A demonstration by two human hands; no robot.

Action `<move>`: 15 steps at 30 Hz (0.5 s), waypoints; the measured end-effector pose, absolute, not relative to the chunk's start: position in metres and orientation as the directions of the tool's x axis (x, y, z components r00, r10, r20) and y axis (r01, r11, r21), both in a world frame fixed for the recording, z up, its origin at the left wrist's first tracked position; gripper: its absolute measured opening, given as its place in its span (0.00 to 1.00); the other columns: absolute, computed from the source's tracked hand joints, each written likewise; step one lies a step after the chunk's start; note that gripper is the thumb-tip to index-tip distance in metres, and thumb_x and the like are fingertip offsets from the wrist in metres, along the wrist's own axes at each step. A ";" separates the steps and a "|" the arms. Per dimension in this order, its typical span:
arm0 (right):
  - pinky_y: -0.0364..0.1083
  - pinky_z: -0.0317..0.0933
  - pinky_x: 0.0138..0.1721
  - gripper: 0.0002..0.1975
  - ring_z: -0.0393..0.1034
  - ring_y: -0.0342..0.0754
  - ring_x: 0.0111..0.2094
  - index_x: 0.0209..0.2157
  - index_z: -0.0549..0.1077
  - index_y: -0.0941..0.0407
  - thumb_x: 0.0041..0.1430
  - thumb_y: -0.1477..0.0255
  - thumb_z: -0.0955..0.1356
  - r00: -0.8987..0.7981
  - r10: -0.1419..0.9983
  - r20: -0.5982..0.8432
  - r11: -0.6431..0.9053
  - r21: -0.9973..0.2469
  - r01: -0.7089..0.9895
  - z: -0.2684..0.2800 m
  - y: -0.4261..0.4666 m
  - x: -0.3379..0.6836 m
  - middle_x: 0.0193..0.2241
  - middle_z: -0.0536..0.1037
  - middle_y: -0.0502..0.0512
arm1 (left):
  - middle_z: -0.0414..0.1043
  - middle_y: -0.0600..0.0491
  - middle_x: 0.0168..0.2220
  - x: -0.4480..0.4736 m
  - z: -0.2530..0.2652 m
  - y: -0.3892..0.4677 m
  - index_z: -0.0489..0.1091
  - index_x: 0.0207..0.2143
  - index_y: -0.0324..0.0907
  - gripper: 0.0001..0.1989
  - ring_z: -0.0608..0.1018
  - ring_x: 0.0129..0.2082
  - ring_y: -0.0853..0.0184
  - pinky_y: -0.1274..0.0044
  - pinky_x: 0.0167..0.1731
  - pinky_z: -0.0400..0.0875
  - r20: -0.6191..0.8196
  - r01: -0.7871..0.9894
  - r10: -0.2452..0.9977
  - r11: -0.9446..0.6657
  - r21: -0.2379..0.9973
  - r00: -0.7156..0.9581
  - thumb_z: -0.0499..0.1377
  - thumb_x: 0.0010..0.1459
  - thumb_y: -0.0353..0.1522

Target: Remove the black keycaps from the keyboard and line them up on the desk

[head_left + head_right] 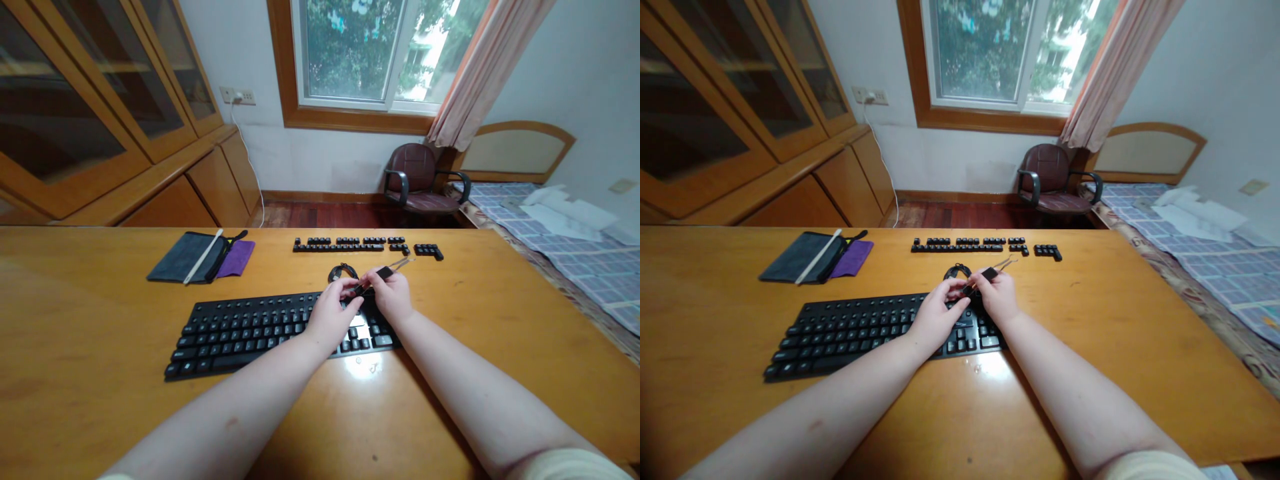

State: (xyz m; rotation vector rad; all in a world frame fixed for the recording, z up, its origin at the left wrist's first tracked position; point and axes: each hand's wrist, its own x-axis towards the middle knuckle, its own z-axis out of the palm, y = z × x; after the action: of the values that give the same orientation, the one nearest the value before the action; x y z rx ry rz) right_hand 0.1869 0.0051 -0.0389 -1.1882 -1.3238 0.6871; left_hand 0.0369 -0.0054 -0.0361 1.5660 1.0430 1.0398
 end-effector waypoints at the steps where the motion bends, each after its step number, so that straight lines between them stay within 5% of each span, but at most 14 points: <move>1: 0.46 0.65 0.30 0.16 0.69 0.46 0.24 0.22 0.74 0.56 0.54 0.59 0.67 0.171 0.914 0.367 0.326 -0.918 0.227 -0.039 0.005 0.187 0.21 0.75 0.53 | 0.73 0.51 0.41 0.037 -0.037 -0.005 0.69 0.42 0.43 0.13 0.75 0.38 0.66 0.69 0.44 0.69 0.146 0.137 0.954 -0.187 0.973 0.263 0.59 0.52 0.28; 15: 0.49 0.65 0.35 0.14 0.70 0.48 0.28 0.23 0.74 0.55 0.54 0.60 0.68 -0.066 0.815 0.575 0.576 -0.795 0.190 -0.033 0.004 0.185 0.23 0.75 0.54 | 0.74 0.51 0.34 0.037 -0.038 -0.006 0.70 0.37 0.40 0.08 0.76 0.33 0.67 0.75 0.36 0.70 0.118 0.133 0.961 -0.155 0.979 0.251 0.59 0.53 0.32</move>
State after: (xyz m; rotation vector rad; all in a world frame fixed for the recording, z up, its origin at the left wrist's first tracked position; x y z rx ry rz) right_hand 0.1848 0.0038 -0.0328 -0.8694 -1.5874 0.6387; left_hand 0.0365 -0.0056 -0.0379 1.5285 1.0627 1.0469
